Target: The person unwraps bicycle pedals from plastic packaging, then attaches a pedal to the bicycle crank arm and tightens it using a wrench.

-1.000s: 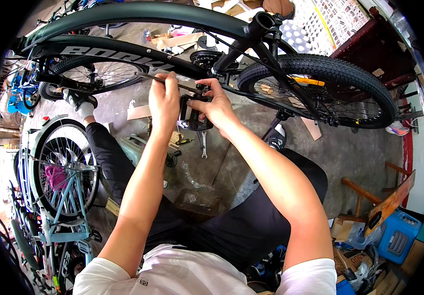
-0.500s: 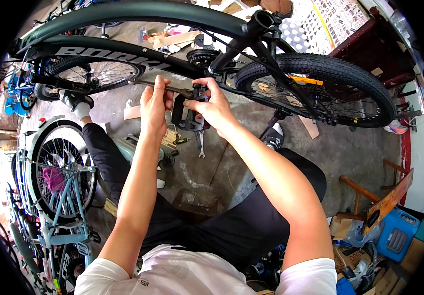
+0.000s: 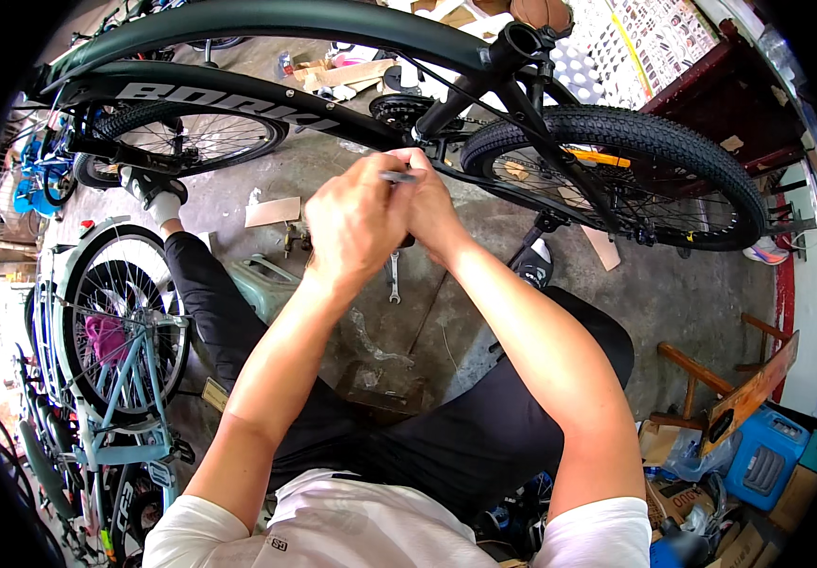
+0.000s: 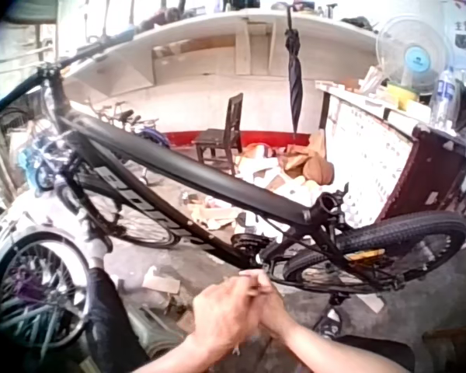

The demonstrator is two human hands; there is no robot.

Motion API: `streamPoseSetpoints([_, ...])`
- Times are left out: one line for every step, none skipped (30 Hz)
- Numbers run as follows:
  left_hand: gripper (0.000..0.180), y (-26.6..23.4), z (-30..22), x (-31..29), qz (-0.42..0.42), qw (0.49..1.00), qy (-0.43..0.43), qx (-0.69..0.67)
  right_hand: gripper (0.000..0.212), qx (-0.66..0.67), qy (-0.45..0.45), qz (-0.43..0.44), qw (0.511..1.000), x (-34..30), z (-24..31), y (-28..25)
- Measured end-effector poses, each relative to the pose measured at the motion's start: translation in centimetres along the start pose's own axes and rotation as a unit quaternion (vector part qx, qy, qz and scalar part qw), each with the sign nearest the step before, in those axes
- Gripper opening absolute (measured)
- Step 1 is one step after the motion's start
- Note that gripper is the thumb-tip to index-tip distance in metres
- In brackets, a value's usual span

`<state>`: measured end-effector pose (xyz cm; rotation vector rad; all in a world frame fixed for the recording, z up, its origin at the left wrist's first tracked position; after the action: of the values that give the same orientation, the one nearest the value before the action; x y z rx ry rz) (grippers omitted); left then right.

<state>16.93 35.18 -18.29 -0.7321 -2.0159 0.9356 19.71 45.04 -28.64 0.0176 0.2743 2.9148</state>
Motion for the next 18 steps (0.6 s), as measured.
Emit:
streamPoseSetpoints([0.021, 0.3, -0.8, 0.1, 0.009, 0.999, 0.025, 0.024, 0.029, 0.021, -0.011, 0.014, 1.000, -0.7, 0.2, 0.4])
streamPoseSetpoints([0.024, 1.0, -2.0, 0.5, 0.019, 0.997, 0.054, 0.042, 0.029, 0.070, -0.045, 0.017, 0.996, -0.7, -1.2, -0.4])
streamPoseSetpoints([0.028, 1.9, -2.6, 0.8, 0.038, 0.997, 0.053, 0.048, 0.029, 0.094, -0.045, 0.022, 0.994, -0.5, -2.1, -0.6])
streamPoseSetpoints([0.030, 2.8, -3.1, 1.2, 0.059, 0.994, 0.070, 0.064, 0.029, 0.100, -0.034, 0.020, 0.994, -0.5, -3.1, -0.9])
streamPoseSetpoints([0.031, 3.5, -3.3, 1.4, 0.068, 0.991, 0.071, 0.091, 0.029, 0.087, -0.010, 0.015, 0.996, -0.6, -2.9, -0.5])
streamPoseSetpoints([0.031, 4.2, -3.4, 1.5, 0.077, 0.987, 0.073, 0.117, 0.029, 0.072, 0.008, 0.008, 0.997, -0.7, -2.6, -0.1])
streamPoseSetpoints([0.031, 4.5, -3.1, 1.5, 0.077, 0.987, 0.070, 0.120, 0.029, 0.049, 0.027, -0.001, 0.998, -0.7, -2.3, 0.1])
streamPoseSetpoints([0.031, 4.9, -3.4, 1.8, 0.080, 0.987, 0.074, 0.118, 0.030, 0.031, 0.044, -0.014, 0.998, -1.0, -1.4, -0.1])
streamPoseSetpoints([0.031, 5.2, -3.6, 2.0, 0.084, 0.987, 0.079, 0.116, 0.030, 0.021, 0.057, -0.024, 0.998, -1.2, -0.8, -0.3])
streamPoseSetpoints([0.031, 5.5, -3.7, 2.2, 0.083, 0.987, 0.083, 0.111, 0.030, 0.013, 0.066, -0.031, 0.997, -1.4, -0.2, -0.4])
streamPoseSetpoints([0.031, 5.3, -3.5, 2.1, 0.095, 0.988, 0.073, 0.095, 0.030, 0.014, 0.070, -0.030, 0.997, -1.3, -0.2, -0.1])
streamPoseSetpoints([0.030, 5.2, -3.2, 1.9, 0.106, 0.989, 0.064, 0.078, 0.030, 0.017, 0.071, -0.027, 0.997, -1.1, -0.3, 0.2])
streamPoseSetpoints([0.030, 5.8, -3.0, 2.0, 0.123, 0.987, 0.054, 0.092, 0.030, 0.019, 0.072, -0.024, 0.997, -1.0, -0.5, 0.4])
streamPoseSetpoints([0.030, 6.1, -3.0, 2.4, 0.122, 0.987, 0.051, 0.094, 0.031, 0.022, 0.071, -0.020, 0.997, -0.8, -0.7, 0.3])
streamPoseSetpoints([0.030, 6.6, -2.7, 2.7, 0.148, 0.983, 0.028, 0.109, 0.031, 0.031, 0.070, -0.014, 0.997, -0.8, -1.0, 0.3])
streamPoseSetpoints([0.030, 7.0, -2.2, 2.8, 0.174, 0.977, 0.003, 0.124, 0.031, 0.045, 0.069, -0.007, 0.997, -0.9, -1.4, 0.3])
streamPoseSetpoints([0.030, 6.9, -1.9, 2.6, 0.175, 0.978, -0.002, 0.111, 0.031, 0.066, 0.066, 0.003, 0.996, -1.0, -1.8, 0.4])
streamPoseSetpoints([0.030, 6.8, -2.1, 2.6, 0.174, 0.979, -0.001, 0.109, 0.032, 0.091, 0.062, 0.012, 0.994, -1.3, -2.2, 0.1])
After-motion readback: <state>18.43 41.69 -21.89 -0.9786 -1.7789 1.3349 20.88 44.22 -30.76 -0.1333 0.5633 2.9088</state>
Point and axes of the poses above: each hand's wrist, its own x-axis towards the middle knuckle, its own y-axis out of the palm, z = x × y, the point moved 6 cm from there along x, towards the middle knuckle, and after that the axes turned 14 degrees about z, right-handed, at the moved point
